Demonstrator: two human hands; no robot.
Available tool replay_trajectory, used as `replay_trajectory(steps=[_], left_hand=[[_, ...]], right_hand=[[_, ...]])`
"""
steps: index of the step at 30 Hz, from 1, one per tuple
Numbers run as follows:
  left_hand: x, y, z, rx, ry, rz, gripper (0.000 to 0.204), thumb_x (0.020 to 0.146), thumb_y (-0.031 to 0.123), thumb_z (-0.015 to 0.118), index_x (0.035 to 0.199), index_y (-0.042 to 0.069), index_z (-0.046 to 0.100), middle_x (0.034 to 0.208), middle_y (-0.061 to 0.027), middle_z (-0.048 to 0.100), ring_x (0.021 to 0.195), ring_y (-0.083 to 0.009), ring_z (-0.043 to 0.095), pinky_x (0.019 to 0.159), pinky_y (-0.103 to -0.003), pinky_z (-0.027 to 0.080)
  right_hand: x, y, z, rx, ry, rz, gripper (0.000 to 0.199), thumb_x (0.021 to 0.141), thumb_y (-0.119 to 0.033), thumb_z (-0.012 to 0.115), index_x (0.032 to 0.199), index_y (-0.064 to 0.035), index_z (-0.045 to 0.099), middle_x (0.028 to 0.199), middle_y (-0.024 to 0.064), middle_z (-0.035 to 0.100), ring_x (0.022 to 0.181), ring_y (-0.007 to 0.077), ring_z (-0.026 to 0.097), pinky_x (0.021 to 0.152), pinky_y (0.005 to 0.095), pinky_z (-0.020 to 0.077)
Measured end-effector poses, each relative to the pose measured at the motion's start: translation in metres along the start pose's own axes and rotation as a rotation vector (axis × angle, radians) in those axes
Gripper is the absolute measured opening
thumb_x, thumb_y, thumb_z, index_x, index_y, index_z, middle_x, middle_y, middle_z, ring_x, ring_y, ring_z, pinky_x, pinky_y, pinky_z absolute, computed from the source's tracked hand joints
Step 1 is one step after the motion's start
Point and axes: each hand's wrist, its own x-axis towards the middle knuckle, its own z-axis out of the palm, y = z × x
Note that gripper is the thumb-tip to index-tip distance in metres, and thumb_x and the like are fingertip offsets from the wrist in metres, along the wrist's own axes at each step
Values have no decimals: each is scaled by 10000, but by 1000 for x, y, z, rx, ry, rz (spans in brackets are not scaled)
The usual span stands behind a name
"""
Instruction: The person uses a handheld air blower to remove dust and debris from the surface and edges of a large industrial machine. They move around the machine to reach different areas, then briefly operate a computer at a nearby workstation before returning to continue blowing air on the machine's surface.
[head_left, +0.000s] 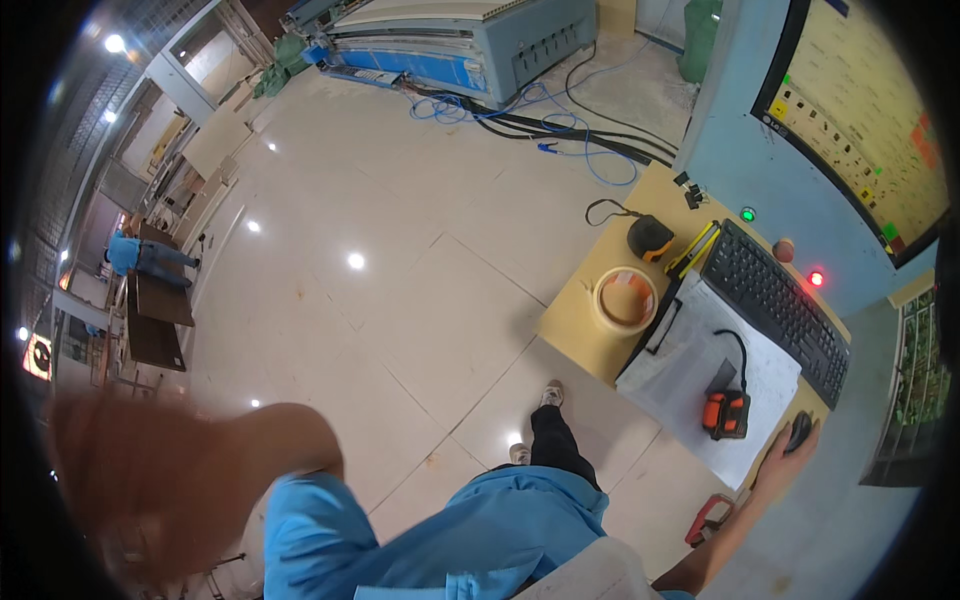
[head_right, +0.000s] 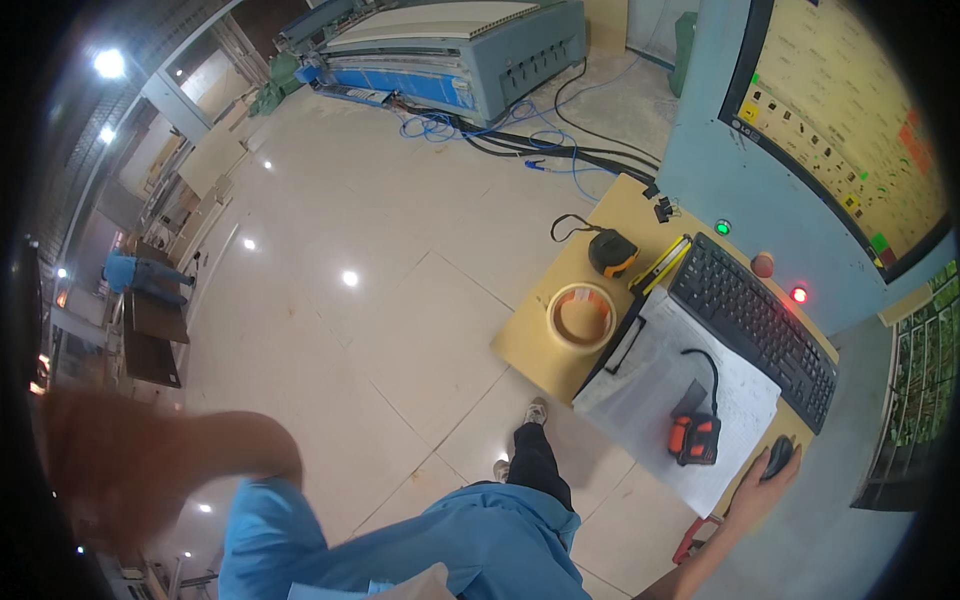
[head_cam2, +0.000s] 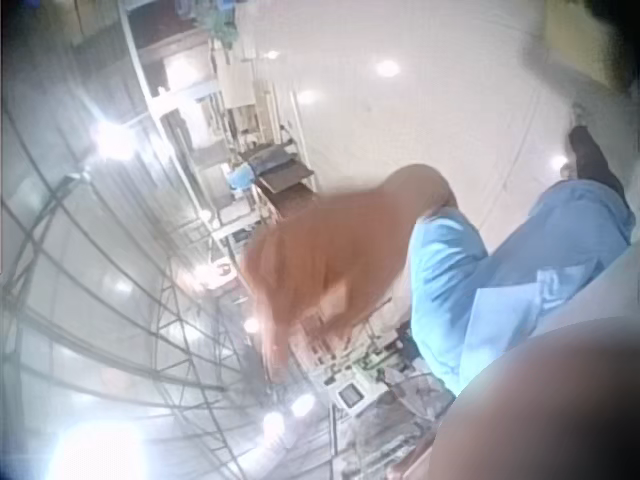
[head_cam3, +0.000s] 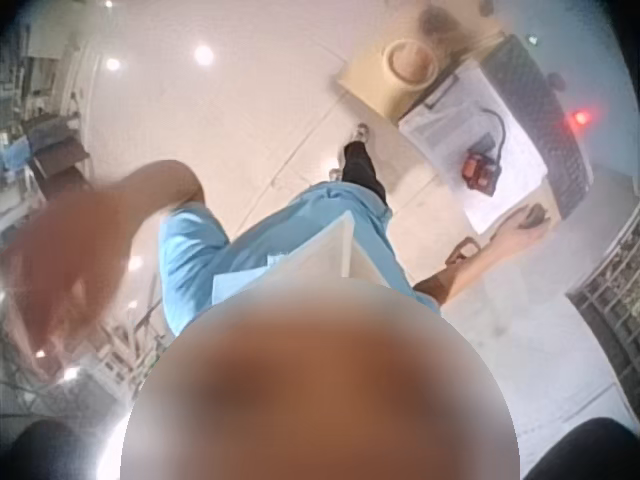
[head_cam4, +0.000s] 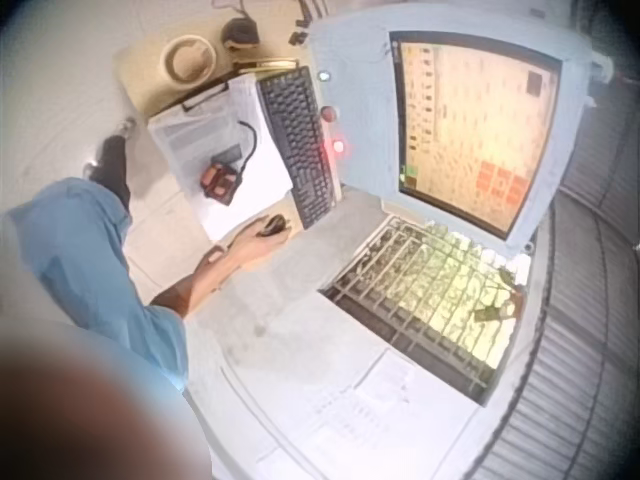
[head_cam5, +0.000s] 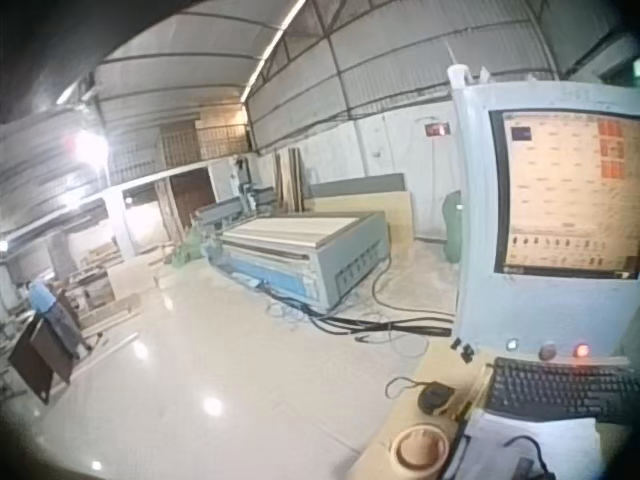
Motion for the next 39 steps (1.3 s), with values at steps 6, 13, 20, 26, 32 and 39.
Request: replay_trajectory(steps=[6,13,20,26,32,39], left_hand=[[-274,-123,-90,624,39,-1849,431,1054,434,462,1221,47,551,1121,-50,575,1047,-147,538,980,-319,421],[-367,-121,-71,226,80,-2191,464,1075,411,415,1338,30,460,1169,-82,571,1098,-149,527,972,-312,425],[-391,-124,-76,219,-297,-2200,432,1083,348,373,1336,2,425,1179,-239,590,1138,-323,588,967,-396,446],[-384,-128,-82,-18,-334,-2279,407,1076,349,371,1269,-10,378,943,-278,629,914,-429,651,798,-450,489],[-383,-132,-82,-42,-318,-2260,342,1078,320,370,1180,-7,387,843,-269,614,807,-415,657,686,-434,496],[-375,-136,-83,-60,-269,-2274,320,1074,301,389,1159,-7,386,806,-273,599,767,-445,634,639,-447,472]], right_hand=[[6,-9,-4,-16,-14,59,586,982,-245,588,1466,23,395,1469,234,445,1364,379,422,1142,436,321],[4,0,-5,152,-98,113,505,1022,-159,520,1466,43,388,1432,236,501,1312,326,513,1117,404,368],[12,-23,-7,-295,-31,21,487,1036,-243,500,1410,66,454,1413,269,497,1303,350,510,1084,423,415],[25,-71,-16,-162,-66,43,486,993,-280,632,1297,88,544,1233,237,645,1110,293,661,971,389,532],[22,-71,-8,-126,-75,111,510,999,-293,619,1319,91,522,1272,244,626,1159,313,633,1011,403,504],[19,-55,-6,-45,-57,189,511,1003,-289,610,1335,83,501,1284,247,618,1175,326,622,1029,410,493]])
